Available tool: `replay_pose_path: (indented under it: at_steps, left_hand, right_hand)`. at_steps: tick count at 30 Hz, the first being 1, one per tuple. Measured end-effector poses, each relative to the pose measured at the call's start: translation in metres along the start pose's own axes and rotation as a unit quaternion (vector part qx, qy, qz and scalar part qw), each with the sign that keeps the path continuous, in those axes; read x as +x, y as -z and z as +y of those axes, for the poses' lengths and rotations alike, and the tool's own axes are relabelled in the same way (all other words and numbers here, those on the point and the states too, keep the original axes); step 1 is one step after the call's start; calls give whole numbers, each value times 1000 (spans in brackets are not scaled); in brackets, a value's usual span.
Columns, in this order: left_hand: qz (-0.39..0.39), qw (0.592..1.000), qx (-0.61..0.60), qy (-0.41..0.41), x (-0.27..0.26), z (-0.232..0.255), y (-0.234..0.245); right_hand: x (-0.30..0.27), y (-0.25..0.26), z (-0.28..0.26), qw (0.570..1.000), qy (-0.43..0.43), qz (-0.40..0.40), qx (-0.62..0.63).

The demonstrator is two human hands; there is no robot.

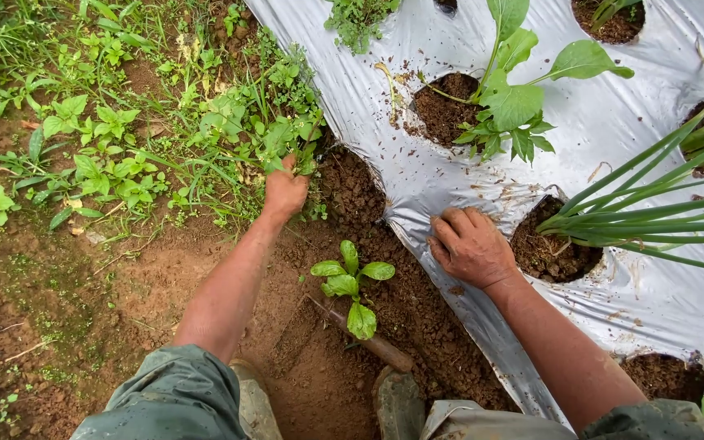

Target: The person kneels in a garden and removes weeds by hand from around plants growing through a plastic mulch sheet. They then use a small hand hoe to loosen the soil and clear weeds from the path between the rows.

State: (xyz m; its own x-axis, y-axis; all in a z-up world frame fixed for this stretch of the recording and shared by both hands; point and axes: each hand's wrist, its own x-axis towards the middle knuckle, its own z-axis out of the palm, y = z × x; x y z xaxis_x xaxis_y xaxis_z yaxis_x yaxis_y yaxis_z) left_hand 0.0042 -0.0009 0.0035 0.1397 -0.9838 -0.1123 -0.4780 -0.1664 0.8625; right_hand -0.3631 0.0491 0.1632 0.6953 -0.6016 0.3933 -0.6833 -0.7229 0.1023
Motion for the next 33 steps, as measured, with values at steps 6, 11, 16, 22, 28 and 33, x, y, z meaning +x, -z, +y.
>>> replay_pose_path:
  at_steps: [6,11,16,22,28,33]
  left_hand:
    - [29,998,-51,33,14,11,38]
    - [28,998,32,52,6,-9,20]
    - [-82,991,-28,102,-37,81,35]
    - [-56,991,-47,116,-21,55,-4]
    - [-46,992,-50,111,-26,58,-8]
    - [-43,990,-36,127,-35,121,18]
  right_hand:
    - [0,0,-2,1000,-3,-2,-6]
    - [1,-2,-1,1000,5,-4,0]
    - [2,-2,-1,1000,3,1,6]
    - [3,1,-2,1000,-1,0,1]
    - [3,0,-4,1000,-1,0,-15]
    - [6,0,-2,1000,-4,1,-24]
